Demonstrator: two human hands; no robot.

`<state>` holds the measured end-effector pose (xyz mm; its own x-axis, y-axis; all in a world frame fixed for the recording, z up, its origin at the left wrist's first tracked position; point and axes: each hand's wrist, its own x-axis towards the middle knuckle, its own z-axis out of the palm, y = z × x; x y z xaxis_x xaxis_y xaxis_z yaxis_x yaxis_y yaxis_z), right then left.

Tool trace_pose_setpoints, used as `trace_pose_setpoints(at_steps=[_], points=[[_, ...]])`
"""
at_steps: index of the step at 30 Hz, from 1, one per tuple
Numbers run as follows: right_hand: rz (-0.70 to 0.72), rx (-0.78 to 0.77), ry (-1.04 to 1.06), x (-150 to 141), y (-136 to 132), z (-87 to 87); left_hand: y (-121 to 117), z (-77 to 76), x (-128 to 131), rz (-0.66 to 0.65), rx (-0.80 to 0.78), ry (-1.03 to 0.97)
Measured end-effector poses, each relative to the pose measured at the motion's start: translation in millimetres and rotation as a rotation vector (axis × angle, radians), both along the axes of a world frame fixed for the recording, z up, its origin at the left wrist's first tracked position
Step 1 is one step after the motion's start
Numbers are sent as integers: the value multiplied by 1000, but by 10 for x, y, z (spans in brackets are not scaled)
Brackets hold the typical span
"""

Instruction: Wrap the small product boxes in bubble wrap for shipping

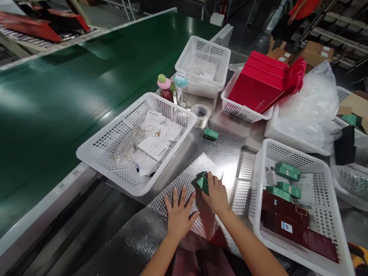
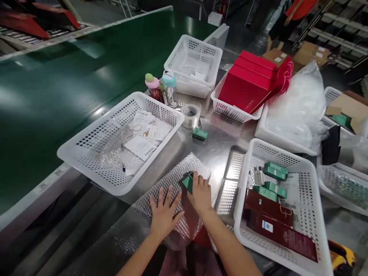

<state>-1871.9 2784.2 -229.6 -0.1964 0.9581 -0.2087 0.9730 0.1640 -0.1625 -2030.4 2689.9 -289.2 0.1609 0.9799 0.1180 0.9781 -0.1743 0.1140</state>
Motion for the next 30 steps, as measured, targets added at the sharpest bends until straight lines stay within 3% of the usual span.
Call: trace_pose_setpoints(at_steps=[9, 15, 19, 24, 30], points=[[29, -43, 34, -113, -136, -8, 0, -4, -7, 26, -89, -27], [46, -28, 49, -93, -121, -30, -26, -65, 21, 98, 1, -44], [38, -22, 35, -88, -122, -51, 7, -66, 40, 83, -35, -52], [29, -20, 29, -105, -145, -56, 52, 54, 38, 88, -62, -116], [67, -11, 102, -37, -152, -34, 241, 320, 115, 32, 84, -323]])
